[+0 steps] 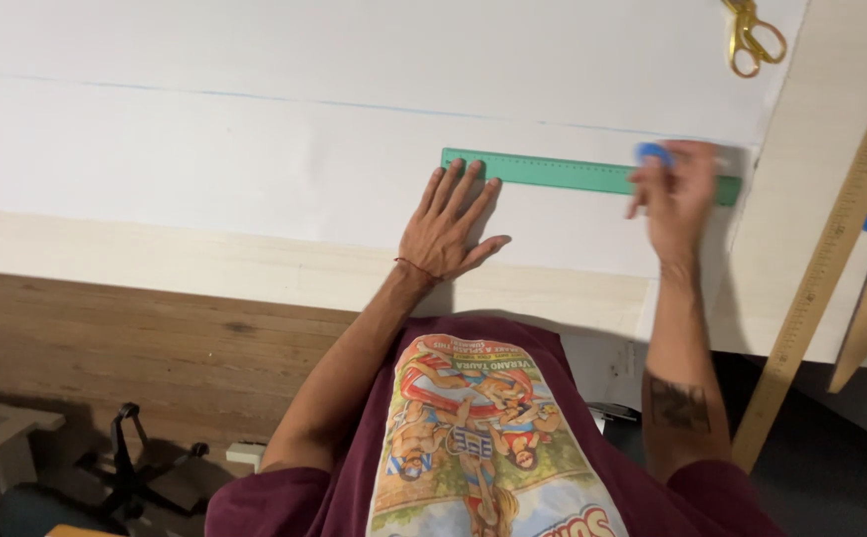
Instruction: Marking straight lines on a large white sheet using a ruler and a blue marker.
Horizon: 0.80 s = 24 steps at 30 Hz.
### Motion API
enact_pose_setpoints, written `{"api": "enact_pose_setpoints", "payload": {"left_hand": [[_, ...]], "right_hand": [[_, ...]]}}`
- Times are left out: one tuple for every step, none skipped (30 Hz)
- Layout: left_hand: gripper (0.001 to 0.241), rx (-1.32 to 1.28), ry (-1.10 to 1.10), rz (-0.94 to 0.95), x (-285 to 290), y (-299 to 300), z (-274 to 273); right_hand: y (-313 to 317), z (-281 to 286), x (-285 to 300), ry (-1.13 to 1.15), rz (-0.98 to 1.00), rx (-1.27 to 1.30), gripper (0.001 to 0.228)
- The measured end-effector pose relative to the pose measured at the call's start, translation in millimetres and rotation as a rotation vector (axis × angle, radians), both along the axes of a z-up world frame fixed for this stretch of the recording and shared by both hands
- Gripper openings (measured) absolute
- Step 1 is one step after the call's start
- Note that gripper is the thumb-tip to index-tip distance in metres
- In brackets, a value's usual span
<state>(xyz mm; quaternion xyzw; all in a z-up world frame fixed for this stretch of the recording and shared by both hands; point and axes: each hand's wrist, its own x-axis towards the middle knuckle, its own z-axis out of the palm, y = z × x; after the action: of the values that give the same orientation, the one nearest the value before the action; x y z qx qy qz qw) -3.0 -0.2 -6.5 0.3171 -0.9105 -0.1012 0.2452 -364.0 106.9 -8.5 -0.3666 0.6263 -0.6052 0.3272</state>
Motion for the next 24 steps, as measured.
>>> {"api": "enact_pose_setpoints", "payload": {"left_hand": [[0.088, 0.0, 0.005, -0.009, -0.4, 1.0, 0.4], [0.088, -0.001, -0.002, -0.005, -0.3, 2.2, 0.2], [0.088, -0.001, -0.009, -0.001, 0.0, 3.2, -0.5], [0.088, 0.005, -0.009, -0.004, -1.6, 2.7, -1.2], [0.088, 0.001, -0.006, -0.004, -2.5, 2.3, -2.0], [0.088, -0.003, -0.002, 0.0, -2.7, 2.1, -1.9], [0.088, 0.002, 0.0, 0.001, -1.2, 3.7, -1.8], [0.088, -0.005, -0.003, 0.004, -2.1, 3.8, -3.0], [0.088, -0.012, -0.005, 0.006, -3.3, 3.6, -4.2], [0.088, -0.01, 0.0, 0.007, -4.2, 3.1, -4.2], [0.088, -0.009, -0.01, 0.008, -4.8, 2.8, -4.2], [0.088, -0.005, -0.024, 0.01, -2.9, 4.5, -3.3], [0.088, -0.002, -0.023, 0.011, -3.7, 3.0, -2.2], [0.087, -0.005, -0.033, 0.008, -2.8, 3.4, -1.1], [0.086, -0.007, -0.043, 0.006, -2.2, 3.6, -0.2], [0.086, -0.001, -0.044, 0.002, 0.5, 4.3, 4.4], [0.087, 0.022, -0.093, -0.038, 3.1, 5.0, 9.5], [0.087, 0.036, -0.139, -0.079, 4.1, 0.4, 14.3], [0.087, 0.034, -0.137, -0.084, 2.3, -1.7, 13.9], [0.087, 0.039, -0.141, -0.081, 2.9, -0.8, 14.0], [0.087, 0.043, -0.146, -0.078, 3.8, 0.2, 14.0], [0.087, 0.048, -0.149, -0.077, 4.2, 0.7, 14.5], [0.087, 0.046, -0.154, -0.078, 4.4, 1.1, 14.8], [0.087, 0.041, -0.158, -0.08, 3.6, -0.2, 14.4]], "right_hand": [[-13.0, 15.1, 11.9, 0.005, -0.009, 0.0, 0.03], [-27.5, 29.4, 23.7, 0.006, 0.122, 0.027, 0.024], [-42.2, 43.0, 35.7, 0.007, 0.253, 0.055, 0.018], [-51.4, 34.7, 34.1, 0.006, 0.25, 0.061, 0.018], [-60.4, 26.3, 33.2, 0.048, 0.335, 0.061, 0.018], [-70.5, 19.2, 32.7, 0.092, 0.425, 0.06, 0.017], [-71.2, 14.5, 28.2, 0.093, 0.426, 0.066, 0.017], [-72.9, 9.4, 21.2, 0.121, 0.448, 0.098, 0.017], [-75.0, 4.2, 14.0, 0.15, 0.47, 0.13, 0.017], [-73.1, 2.4, 8.3, 0.154, 0.47, 0.133, 0.017], [-71.0, 0.8, 2.7, 0.153, 0.481, 0.144, 0.018], [-67.1, -1.4, -0.3, 0.148, 0.494, 0.156, 0.019], [-67.7, -1.1, -2.4, 0.149, 0.495, 0.16, 0.019], [-65.9, -1.9, -2.7, 0.168, 0.509, 0.179, 0.019], [-64.2, -3.0, -3.4, 0.188, 0.522, 0.197, 0.02], [-63.4, 9.0, 1.7, 0.186, 0.519, 0.204, 0.02], [-62.6, 21.4, 6.6, 0.183, 0.51, 0.296, 0.014], [-66.8, 34.3, 9.9, 0.183, 0.498, 0.382, 0.015], [-67.7, 34.9, 9.1, 0.185, 0.494, 0.381, 0.015], [-67.7, 35.0, 10.3, 0.193, 0.5, 0.392, 0.015], [-67.6, 34.9, 11.9, 0.201, 0.507, 0.403, 0.016], [-67.5, 36.4, 12.8, 0.197, 0.509, 0.406, 0.016], [-67.4, 37.8, 13.6, 0.218, 0.515, 0.396, 0.015], [-68.4, 39.1, 13.4, 0.241, 0.519, 0.383, 0.015]]}}
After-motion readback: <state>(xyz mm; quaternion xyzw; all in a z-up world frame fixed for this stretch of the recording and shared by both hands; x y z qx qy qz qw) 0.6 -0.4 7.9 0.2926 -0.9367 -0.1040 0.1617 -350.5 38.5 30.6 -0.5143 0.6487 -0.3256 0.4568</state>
